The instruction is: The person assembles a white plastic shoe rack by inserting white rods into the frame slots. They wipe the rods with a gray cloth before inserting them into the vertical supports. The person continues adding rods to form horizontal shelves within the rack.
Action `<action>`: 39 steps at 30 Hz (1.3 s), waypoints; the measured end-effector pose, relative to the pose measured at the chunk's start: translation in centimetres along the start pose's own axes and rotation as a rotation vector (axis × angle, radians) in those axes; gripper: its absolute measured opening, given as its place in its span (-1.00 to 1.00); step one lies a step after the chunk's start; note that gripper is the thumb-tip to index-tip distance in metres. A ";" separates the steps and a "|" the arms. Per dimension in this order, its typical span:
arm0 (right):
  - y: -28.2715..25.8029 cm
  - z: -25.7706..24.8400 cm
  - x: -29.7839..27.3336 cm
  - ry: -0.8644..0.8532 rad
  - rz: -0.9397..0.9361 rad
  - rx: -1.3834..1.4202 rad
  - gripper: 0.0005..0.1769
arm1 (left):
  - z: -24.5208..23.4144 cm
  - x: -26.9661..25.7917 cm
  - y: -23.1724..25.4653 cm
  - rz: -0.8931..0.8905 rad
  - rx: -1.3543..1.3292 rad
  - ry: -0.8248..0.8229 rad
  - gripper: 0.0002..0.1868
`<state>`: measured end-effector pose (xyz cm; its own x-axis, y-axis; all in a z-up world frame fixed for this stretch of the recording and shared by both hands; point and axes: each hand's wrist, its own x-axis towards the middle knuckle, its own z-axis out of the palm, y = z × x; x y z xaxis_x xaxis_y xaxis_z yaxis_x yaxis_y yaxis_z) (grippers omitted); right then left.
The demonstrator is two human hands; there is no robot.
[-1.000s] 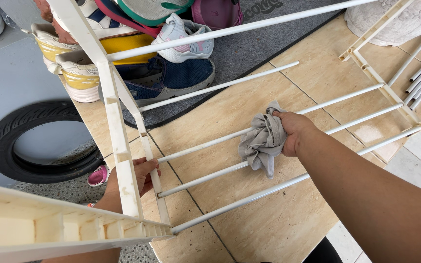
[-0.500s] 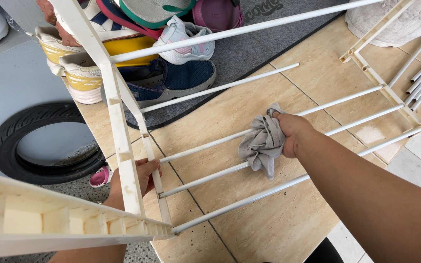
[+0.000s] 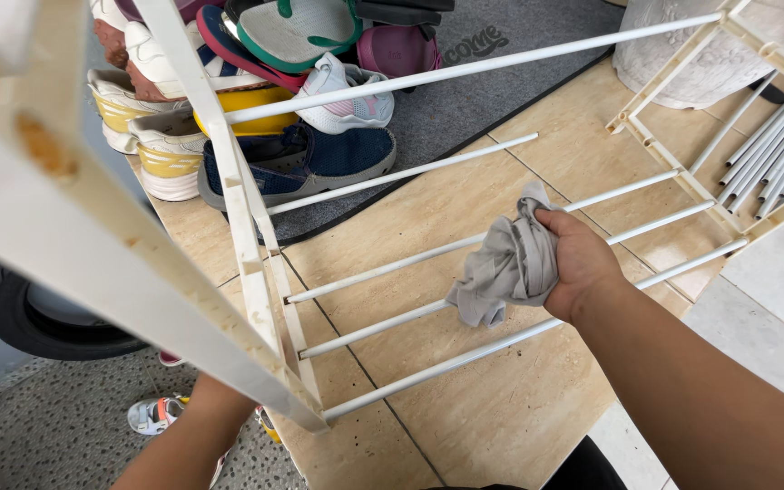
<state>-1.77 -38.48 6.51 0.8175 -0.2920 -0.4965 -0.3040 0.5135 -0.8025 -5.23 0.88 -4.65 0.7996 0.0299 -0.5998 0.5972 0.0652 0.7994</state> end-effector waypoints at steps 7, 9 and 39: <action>0.5 1.8 -4.1 -0.123 -0.204 -0.417 -0.48 | 1.0 -11.0 1.8 0.025 1.180 -0.389 -0.50; 1.6 3.1 -4.7 -0.159 -0.265 -0.681 -0.33 | 3.3 -13.3 2.5 0.142 1.140 -0.521 -0.48; 5.2 -3.8 4.1 -0.218 -0.526 -2.116 -0.39 | 11.5 -11.6 -6.8 0.594 1.545 -0.194 0.08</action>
<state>-1.91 -40.09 -1.00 0.9624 0.0780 -0.2603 0.0898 -0.9954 0.0338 -17.85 -11.33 -2.76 0.8477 -0.4360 -0.3021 -0.3713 -0.8945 0.2490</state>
